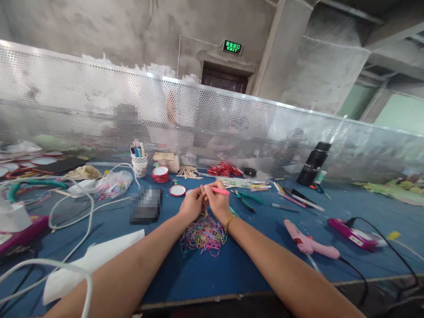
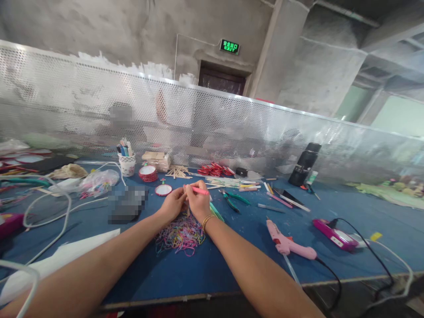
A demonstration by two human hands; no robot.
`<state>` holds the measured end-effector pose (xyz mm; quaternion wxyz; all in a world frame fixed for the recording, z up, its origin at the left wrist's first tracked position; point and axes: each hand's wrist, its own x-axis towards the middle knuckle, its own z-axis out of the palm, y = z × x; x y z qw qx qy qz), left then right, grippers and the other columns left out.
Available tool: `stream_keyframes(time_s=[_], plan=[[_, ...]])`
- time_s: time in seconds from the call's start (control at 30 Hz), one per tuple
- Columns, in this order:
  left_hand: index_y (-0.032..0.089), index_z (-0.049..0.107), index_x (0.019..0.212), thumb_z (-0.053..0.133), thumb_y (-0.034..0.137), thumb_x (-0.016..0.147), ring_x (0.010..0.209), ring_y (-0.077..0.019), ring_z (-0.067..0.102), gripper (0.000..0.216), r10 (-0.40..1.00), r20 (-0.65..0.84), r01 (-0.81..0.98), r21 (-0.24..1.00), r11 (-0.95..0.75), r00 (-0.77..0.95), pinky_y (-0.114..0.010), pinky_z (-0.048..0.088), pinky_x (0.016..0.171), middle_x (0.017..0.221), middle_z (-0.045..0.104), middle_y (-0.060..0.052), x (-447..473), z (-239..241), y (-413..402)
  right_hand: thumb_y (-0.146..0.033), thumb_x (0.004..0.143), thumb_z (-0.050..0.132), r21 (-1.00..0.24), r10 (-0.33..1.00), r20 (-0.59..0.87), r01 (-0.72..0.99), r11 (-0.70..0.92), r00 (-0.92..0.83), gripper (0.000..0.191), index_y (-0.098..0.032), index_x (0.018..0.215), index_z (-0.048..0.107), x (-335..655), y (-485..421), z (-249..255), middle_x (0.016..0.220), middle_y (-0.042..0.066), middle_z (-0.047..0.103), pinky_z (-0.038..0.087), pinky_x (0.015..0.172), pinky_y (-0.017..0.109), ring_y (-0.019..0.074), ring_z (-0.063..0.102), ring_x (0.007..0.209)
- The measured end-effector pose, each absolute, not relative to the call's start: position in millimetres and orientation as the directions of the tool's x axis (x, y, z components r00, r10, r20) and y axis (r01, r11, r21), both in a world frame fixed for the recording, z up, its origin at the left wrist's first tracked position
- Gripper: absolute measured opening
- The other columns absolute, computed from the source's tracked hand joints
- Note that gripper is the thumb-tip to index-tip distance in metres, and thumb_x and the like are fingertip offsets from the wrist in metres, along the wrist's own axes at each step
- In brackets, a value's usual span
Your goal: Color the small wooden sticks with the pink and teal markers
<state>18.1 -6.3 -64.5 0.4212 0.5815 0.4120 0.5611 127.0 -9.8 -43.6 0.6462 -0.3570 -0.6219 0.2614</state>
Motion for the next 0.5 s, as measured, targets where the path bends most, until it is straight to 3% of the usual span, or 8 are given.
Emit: stream_keyframes(time_s=[0.5], plan=[[0.019,0.057,0.073,0.065,0.049,0.078,0.043,-0.0111,0.048,0.032,0.955,0.294,0.018,0.955,-0.295,0.031,-0.022,0.035,0.044,0.054,0.056,0.002,18.2,-63.8,-6.9,-0.044,0.085,0.059,-0.779,0.772,0.626,0.110,0.617,0.111,0.025,-0.022,0.081,0.048,127.8,-3.9,-48.1,0.059,-0.004,0.059,0.048,0.051,0.023,0.0127,0.058,0.050]])
